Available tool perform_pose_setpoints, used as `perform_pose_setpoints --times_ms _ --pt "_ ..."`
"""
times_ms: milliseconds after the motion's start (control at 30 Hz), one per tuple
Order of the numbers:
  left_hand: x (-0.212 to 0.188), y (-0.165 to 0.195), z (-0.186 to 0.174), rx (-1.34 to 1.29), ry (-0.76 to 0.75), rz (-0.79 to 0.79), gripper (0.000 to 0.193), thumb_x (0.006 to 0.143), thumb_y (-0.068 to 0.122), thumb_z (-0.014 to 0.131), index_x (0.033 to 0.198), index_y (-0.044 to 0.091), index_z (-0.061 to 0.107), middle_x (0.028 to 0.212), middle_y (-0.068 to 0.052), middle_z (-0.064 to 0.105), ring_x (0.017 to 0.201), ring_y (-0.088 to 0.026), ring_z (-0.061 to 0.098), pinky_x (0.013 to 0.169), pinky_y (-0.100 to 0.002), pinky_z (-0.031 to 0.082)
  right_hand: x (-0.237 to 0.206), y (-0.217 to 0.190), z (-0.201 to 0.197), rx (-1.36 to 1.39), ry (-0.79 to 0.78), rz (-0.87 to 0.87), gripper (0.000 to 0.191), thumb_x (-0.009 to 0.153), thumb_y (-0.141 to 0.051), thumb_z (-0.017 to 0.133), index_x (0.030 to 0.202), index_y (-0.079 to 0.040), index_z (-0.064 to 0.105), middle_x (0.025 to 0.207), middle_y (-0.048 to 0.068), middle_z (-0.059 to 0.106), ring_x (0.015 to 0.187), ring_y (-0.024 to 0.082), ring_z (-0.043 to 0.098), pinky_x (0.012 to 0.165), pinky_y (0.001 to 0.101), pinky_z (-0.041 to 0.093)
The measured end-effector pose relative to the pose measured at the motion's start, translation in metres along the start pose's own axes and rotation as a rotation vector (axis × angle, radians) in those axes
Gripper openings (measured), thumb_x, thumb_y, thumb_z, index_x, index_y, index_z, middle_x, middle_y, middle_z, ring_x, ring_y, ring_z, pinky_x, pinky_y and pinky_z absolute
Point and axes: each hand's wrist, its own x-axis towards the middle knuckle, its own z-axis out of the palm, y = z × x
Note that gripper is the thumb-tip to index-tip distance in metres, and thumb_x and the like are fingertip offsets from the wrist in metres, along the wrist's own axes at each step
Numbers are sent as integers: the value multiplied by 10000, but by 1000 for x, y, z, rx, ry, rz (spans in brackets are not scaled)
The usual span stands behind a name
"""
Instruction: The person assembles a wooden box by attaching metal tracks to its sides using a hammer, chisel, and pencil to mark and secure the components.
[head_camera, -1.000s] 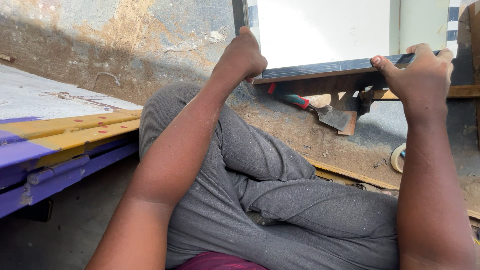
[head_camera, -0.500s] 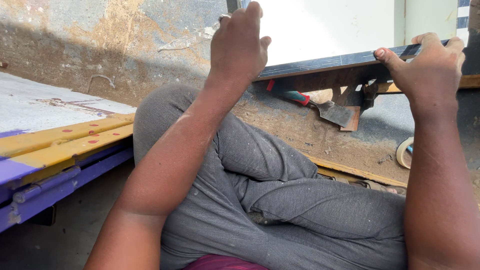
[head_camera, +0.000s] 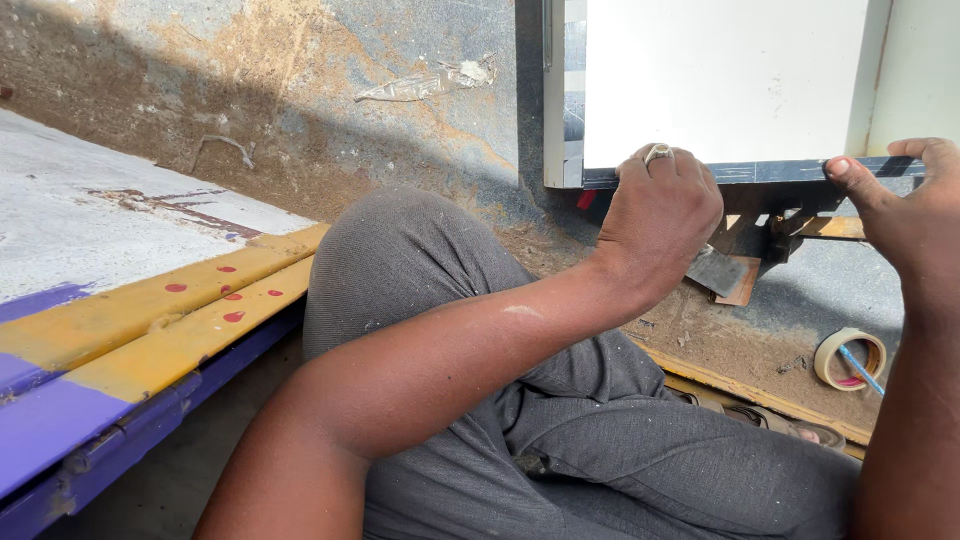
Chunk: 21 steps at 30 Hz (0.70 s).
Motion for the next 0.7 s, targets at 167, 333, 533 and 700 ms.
perform_pose_setpoints --times_ms 167,333,533,700 --pt "2 -1 3 -33 15 17 93 823 1 734 773 1 655 710 -59 600 726 -122 622 599 -301 579 -11 -37 -28 -190 9 37 615 975 -533 800 1275 -5 707 971 240 727 787 328 742 570 407 585" --pt "-11 9 -25 -88 150 73 50 799 10 716 815 -1 670 737 -73 597 728 -135 615 608 -299 559 -38 -97 -103 -194 66 -548 533 887 -404 858 1297 -107 692 1299 154 710 1277 313 657 1021 429 539" --pt "-34 39 -53 -303 64 315 46 848 45 678 861 17 645 809 -85 595 792 -194 651 669 -331 547 -94 -78 -135 -39 -173 -562 399 872 -254 783 1252 -148 722 1054 55 736 1096 251 685 1048 451 478" --pt "-30 63 -41 -495 128 411 247 901 75 683 1124 -24 645 897 -109 626 819 -235 671 738 -380 557 -122 16 -111 65 -347 -320 324 886 -191 780 1209 -184 761 988 48 705 944 238 671 869 417 523"
